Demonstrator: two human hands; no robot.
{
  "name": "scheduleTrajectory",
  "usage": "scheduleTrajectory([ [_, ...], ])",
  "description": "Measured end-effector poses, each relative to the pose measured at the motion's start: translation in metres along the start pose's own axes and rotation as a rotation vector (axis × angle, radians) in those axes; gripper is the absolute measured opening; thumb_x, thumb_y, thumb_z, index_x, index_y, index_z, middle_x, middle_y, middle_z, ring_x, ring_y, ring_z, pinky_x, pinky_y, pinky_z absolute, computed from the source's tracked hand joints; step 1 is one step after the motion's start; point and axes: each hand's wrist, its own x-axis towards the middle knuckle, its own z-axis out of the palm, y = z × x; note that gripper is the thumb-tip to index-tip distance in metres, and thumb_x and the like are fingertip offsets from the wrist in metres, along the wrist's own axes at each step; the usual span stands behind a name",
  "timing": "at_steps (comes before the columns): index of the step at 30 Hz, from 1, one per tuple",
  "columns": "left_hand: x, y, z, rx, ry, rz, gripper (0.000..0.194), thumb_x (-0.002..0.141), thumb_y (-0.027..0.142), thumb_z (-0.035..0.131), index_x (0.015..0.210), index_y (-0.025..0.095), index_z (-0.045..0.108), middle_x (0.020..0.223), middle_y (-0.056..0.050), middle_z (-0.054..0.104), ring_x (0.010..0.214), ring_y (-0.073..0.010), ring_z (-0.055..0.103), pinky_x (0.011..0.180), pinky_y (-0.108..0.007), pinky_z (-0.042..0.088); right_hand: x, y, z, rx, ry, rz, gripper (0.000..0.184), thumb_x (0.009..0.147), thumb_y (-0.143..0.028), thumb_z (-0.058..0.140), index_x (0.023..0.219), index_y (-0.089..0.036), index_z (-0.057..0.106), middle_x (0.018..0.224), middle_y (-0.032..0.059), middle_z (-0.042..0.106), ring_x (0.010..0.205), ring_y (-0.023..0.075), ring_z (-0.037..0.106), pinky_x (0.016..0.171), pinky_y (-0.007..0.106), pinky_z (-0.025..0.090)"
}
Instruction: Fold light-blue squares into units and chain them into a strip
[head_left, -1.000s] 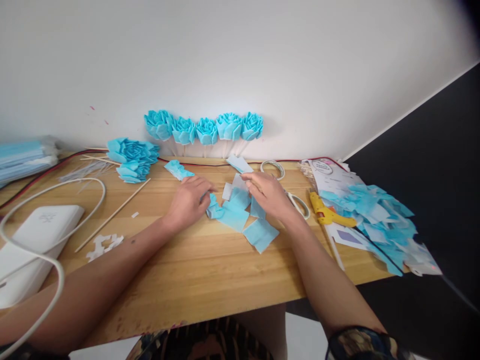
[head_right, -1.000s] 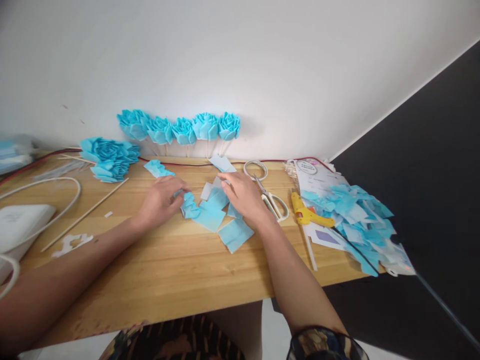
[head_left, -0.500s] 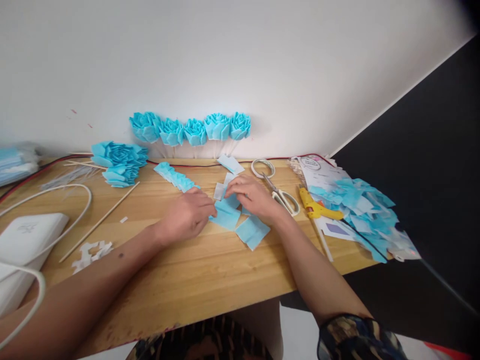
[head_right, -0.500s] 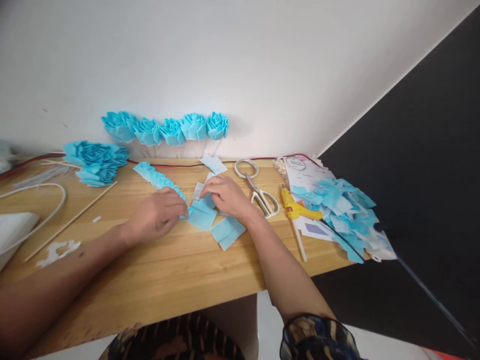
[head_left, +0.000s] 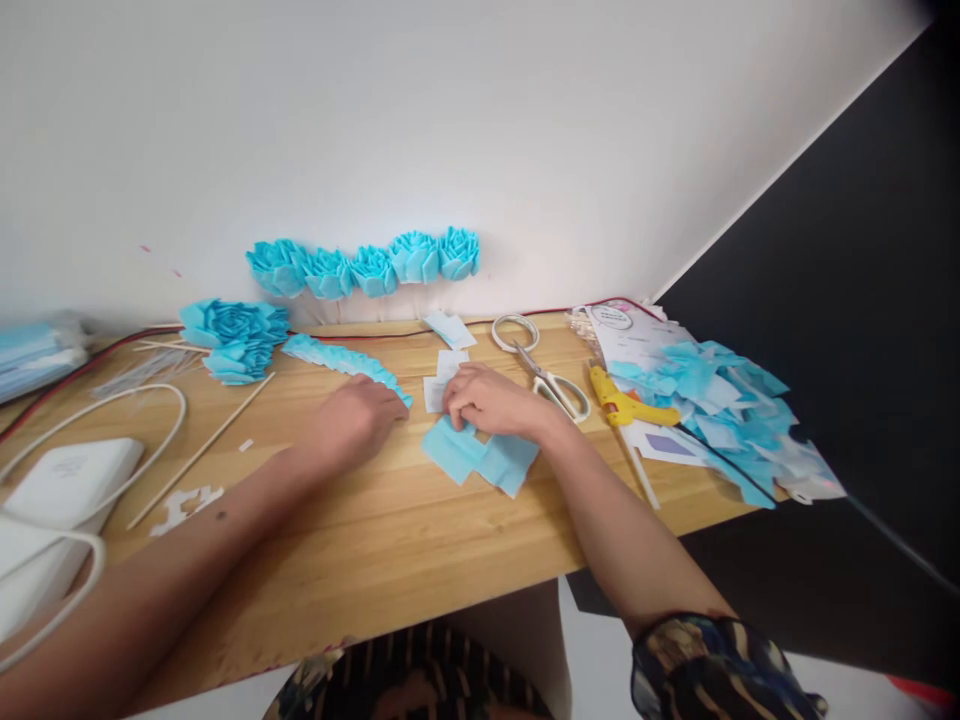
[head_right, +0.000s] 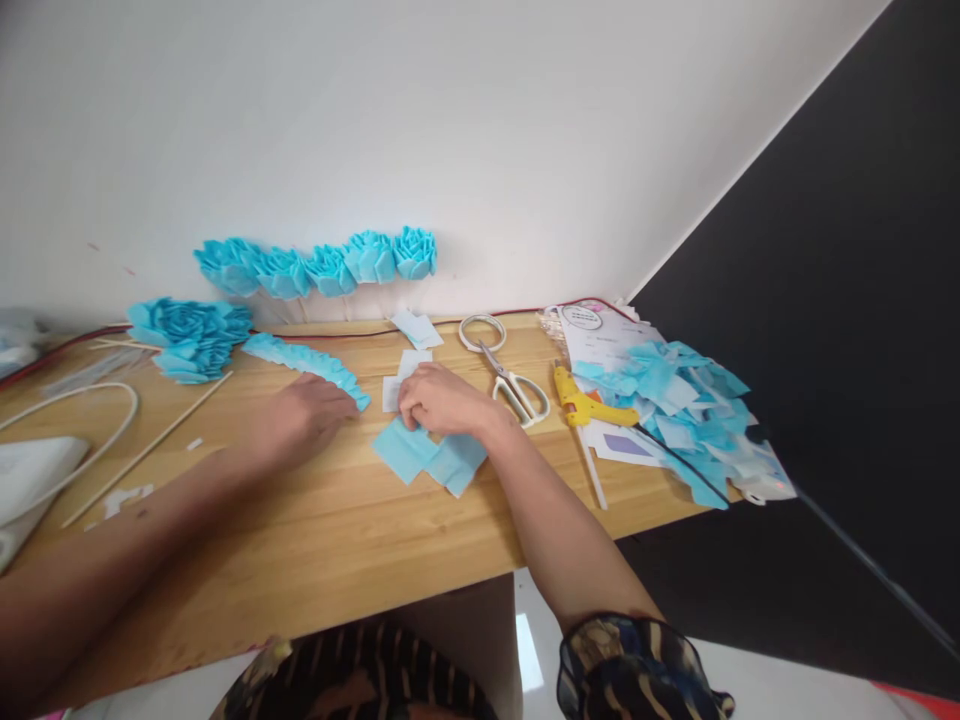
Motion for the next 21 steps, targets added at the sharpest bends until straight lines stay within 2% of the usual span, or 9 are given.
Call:
scheduleTrajectory([
  [3, 0.007, -0.006, 0.002, -0.015, 0.028, -0.125, 0.036, 0.08, 0.006, 0.038, 0.097, 0.016, 0.068, 0.098, -0.008, 0.072, 0.092, -0.0228, 0.064, 0.085, -0.037, 0.046, -0.001, -0.001, -0.004, 0.016, 0.072, 0.01, 0.032, 0.07, 0.001, 0.046, 0.06, -0.02, 0.067, 0.074, 0.0001, 0.069, 0.079, 0.0158, 0.061, 0.098, 0.036, 0.034],
  [5, 0.013, -0.009, 0.005, -0.126, 0.079, -0.213, 0.042, 0.078, 0.006, 0.037, 0.105, 0.016, 0.067, 0.109, -0.008, 0.07, 0.101, -0.0226, 0.063, 0.089, -0.036, 0.047, -0.001, 0.0, -0.006, 0.014, 0.154, 0.025, 0.031, 0.071, 0.0, 0.045, 0.063, -0.02, 0.066, 0.075, 0.0007, 0.069, 0.079, 0.0163, 0.06, 0.094, 0.033, 0.037],
  [7, 0.02, -0.01, 0.008, -0.243, 0.146, -0.31, 0.043, 0.077, 0.008, 0.038, 0.107, 0.017, 0.068, 0.111, -0.007, 0.069, 0.102, -0.0217, 0.063, 0.089, -0.035, 0.048, -0.001, 0.001, -0.008, -0.006, 0.242, 0.07, 0.03, 0.073, 0.0, 0.044, 0.067, -0.019, 0.067, 0.078, 0.0022, 0.069, 0.082, 0.0175, 0.06, 0.088, 0.032, 0.04],
  [10, 0.028, -0.008, 0.009, -0.499, 0.228, -0.539, 0.042, 0.074, 0.013, 0.042, 0.106, 0.015, 0.068, 0.104, -0.007, 0.071, 0.07, -0.0157, 0.062, 0.069, -0.03, 0.051, -0.003, 0.005, -0.009, -0.059, 0.372, 0.183, 0.03, 0.076, -0.001, 0.042, 0.077, -0.018, 0.067, 0.085, 0.0041, 0.07, 0.087, 0.019, 0.06, 0.083, 0.03, 0.041],
  [12, 0.032, -0.005, 0.007, -0.736, 0.282, -0.685, 0.041, 0.073, 0.018, 0.047, 0.11, 0.013, 0.064, 0.102, -0.009, 0.07, 0.05, -0.0088, 0.05, 0.051, -0.024, 0.044, -0.004, 0.009, -0.008, -0.092, 0.43, 0.267, 0.031, 0.078, -0.003, 0.041, 0.085, -0.018, 0.067, 0.088, 0.0045, 0.07, 0.087, 0.0195, 0.06, 0.081, 0.03, 0.042],
  [13, 0.034, -0.004, 0.006, -0.83, 0.321, -0.737, 0.041, 0.073, 0.022, 0.051, 0.112, 0.012, 0.063, 0.101, -0.01, 0.069, 0.046, -0.0067, 0.045, 0.047, -0.022, 0.04, -0.005, 0.01, -0.008, -0.102, 0.447, 0.3, 0.031, 0.079, -0.004, 0.041, 0.09, -0.018, 0.066, 0.09, 0.0048, 0.07, 0.087, 0.0196, 0.061, 0.08, 0.03, 0.042],
  [15, 0.035, 0.0, 0.002, -0.918, 0.406, -0.792, 0.042, 0.073, 0.028, 0.057, 0.112, 0.012, 0.062, 0.094, -0.008, 0.068, 0.046, -0.0057, 0.043, 0.044, -0.021, 0.035, -0.006, 0.014, -0.008, -0.113, 0.47, 0.341, 0.032, 0.082, -0.006, 0.041, 0.099, -0.018, 0.065, 0.095, 0.0059, 0.071, 0.09, 0.02, 0.061, 0.081, 0.03, 0.043],
  [17, 0.032, 0.004, -0.002, -0.915, 0.45, -0.803, 0.039, 0.073, 0.031, 0.061, 0.107, 0.013, 0.064, 0.08, -0.004, 0.065, 0.049, -0.0068, 0.043, 0.044, -0.02, 0.033, -0.006, 0.017, -0.008, -0.118, 0.487, 0.359, 0.034, 0.084, -0.009, 0.04, 0.107, -0.017, 0.064, 0.101, 0.0073, 0.07, 0.094, 0.0209, 0.062, 0.083, 0.031, 0.043],
  [21, 0.017, 0.018, -0.005, -0.912, 0.373, -0.738, 0.028, 0.075, 0.035, 0.062, 0.096, 0.017, 0.067, 0.064, 0.001, 0.057, 0.05, -0.0085, 0.042, 0.046, -0.021, 0.032, -0.005, 0.022, -0.008, -0.152, 0.515, 0.4, 0.038, 0.086, -0.012, 0.041, 0.119, -0.017, 0.06, 0.106, 0.0083, 0.07, 0.098, 0.0229, 0.062, 0.086, 0.034, 0.043],
])
